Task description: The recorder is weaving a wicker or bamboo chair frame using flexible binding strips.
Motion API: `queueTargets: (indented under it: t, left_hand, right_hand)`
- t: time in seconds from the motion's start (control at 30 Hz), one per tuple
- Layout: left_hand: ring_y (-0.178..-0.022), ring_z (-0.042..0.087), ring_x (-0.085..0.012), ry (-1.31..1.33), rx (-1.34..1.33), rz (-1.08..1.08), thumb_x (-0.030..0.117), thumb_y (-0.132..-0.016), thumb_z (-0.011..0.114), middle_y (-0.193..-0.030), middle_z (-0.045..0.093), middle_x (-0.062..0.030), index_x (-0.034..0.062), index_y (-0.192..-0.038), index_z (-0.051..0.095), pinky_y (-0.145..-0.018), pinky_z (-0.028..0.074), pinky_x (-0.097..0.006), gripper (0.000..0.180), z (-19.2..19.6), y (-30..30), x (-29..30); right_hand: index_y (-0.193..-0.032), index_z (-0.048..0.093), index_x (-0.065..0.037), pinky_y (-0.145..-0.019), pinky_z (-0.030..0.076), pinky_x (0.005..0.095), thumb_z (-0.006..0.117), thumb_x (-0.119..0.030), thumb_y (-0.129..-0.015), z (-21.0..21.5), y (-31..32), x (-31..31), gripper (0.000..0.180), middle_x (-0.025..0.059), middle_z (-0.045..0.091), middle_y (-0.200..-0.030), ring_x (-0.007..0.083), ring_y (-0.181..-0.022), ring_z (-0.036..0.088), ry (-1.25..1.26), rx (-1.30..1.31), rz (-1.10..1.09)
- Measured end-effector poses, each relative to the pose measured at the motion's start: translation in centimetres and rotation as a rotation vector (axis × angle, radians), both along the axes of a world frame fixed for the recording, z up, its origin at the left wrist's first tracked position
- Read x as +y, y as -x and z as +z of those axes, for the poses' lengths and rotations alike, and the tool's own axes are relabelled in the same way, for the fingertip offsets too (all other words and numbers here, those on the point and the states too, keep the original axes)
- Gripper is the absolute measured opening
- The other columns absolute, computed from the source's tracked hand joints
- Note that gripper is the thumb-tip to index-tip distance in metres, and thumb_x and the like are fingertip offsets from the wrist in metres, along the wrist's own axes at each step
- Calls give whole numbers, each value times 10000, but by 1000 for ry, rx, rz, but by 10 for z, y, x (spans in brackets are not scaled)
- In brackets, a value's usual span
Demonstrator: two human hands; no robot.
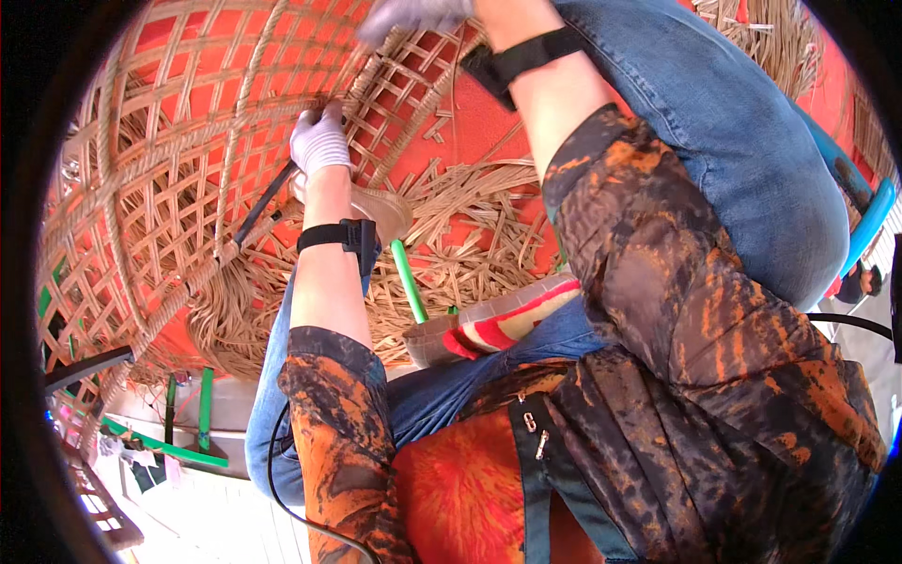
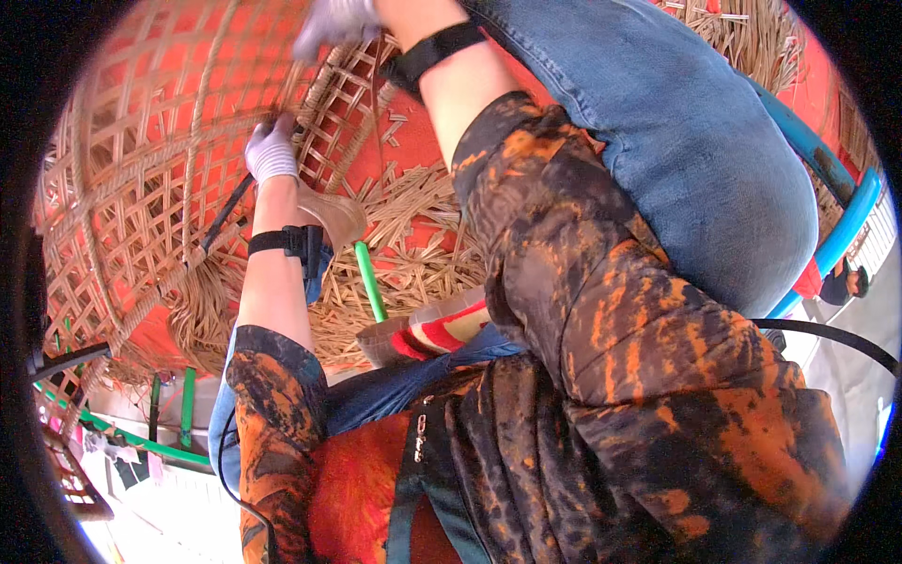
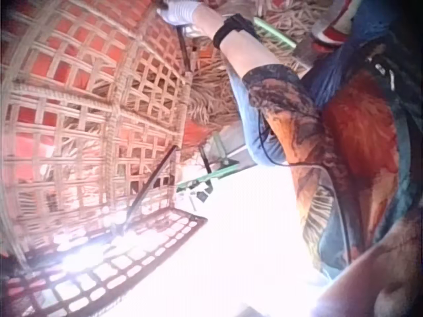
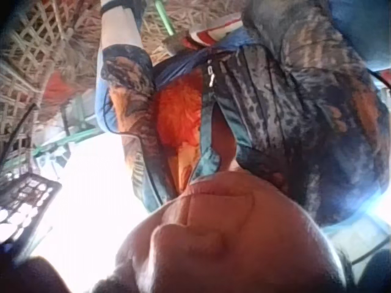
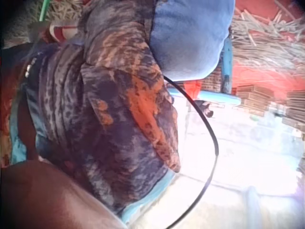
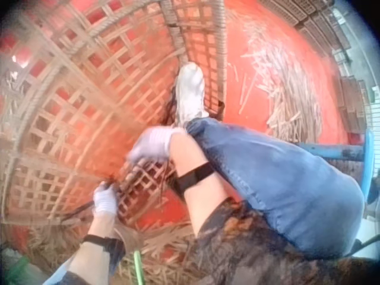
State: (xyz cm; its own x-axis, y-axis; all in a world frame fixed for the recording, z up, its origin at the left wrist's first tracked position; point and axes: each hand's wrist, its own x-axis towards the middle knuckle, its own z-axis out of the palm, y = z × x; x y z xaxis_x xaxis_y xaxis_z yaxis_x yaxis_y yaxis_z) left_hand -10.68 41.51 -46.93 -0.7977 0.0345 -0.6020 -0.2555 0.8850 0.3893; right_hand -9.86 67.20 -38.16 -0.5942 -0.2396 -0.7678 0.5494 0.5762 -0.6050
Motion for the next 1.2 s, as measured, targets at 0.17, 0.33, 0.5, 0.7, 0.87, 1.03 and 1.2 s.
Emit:
queueTargets:
  t: [0.17,0.33,0.5,0.7,0.87,1.03,1.2]
  left_hand:
    - [-786,655,-244,-31,58,7,299,-796,676,-866,702,-141,61,-1006,702,-758,482,-348,319,-17,-2,-4]
    - [-714,644,-191,-73,62,93,249,-812,676,-798,700,-134,30,-955,705,-696,482,-321,264,-23,-9,19]
    - [-677,622,-179,-214,83,167,222,-824,673,-754,683,-123,6,-963,693,-661,467,-324,258,-37,-8,0]
    - [-674,621,-180,-60,21,-29,221,-803,690,-781,691,-132,12,-974,691,-676,469,-319,271,-5,-4,1]
    - [-688,631,-181,-61,55,6,233,-810,691,-816,702,-132,11,-953,700,-689,475,-322,263,-3,-7,11]
    - [-715,636,-179,-61,67,-14,229,-825,681,-844,705,-137,7,-966,696,-702,474,-315,263,-5,-4,5]
    - [-742,624,-149,-107,66,30,174,-843,661,-841,704,-111,8,-986,695,-691,468,-298,222,-4,-8,4]
  right_hand:
    - [-1061,691,-86,-882,485,400,643,-432,-786,-52,-7,-12,445,144,668,-1061,308,-1032,624,-528,108,169]
    - [-990,713,-200,-709,493,391,580,-458,-833,-76,1,-66,330,53,675,-874,236,-769,631,-492,377,-120]
    - [-1088,662,-185,-875,471,421,558,-364,-857,-74,-10,-122,309,82,674,-1042,281,-996,626,-448,382,76]
    - [-1052,652,-152,-838,488,414,515,-275,-884,-109,-36,-123,250,101,672,-996,302,-941,629,-252,342,-157]
    - [-1049,663,-149,-842,501,428,551,-261,-862,-121,-36,-122,245,118,664,-1048,313,-979,626,-262,333,-204]
    - [-1031,662,-105,-841,509,425,583,-241,-854,-108,-40,-135,236,119,664,-1058,311,-981,630,-307,301,-279]
    - [-1051,656,-84,-838,517,419,619,-245,-832,-108,-30,-141,274,139,657,-1077,303,-1011,630,-353,248,-337]
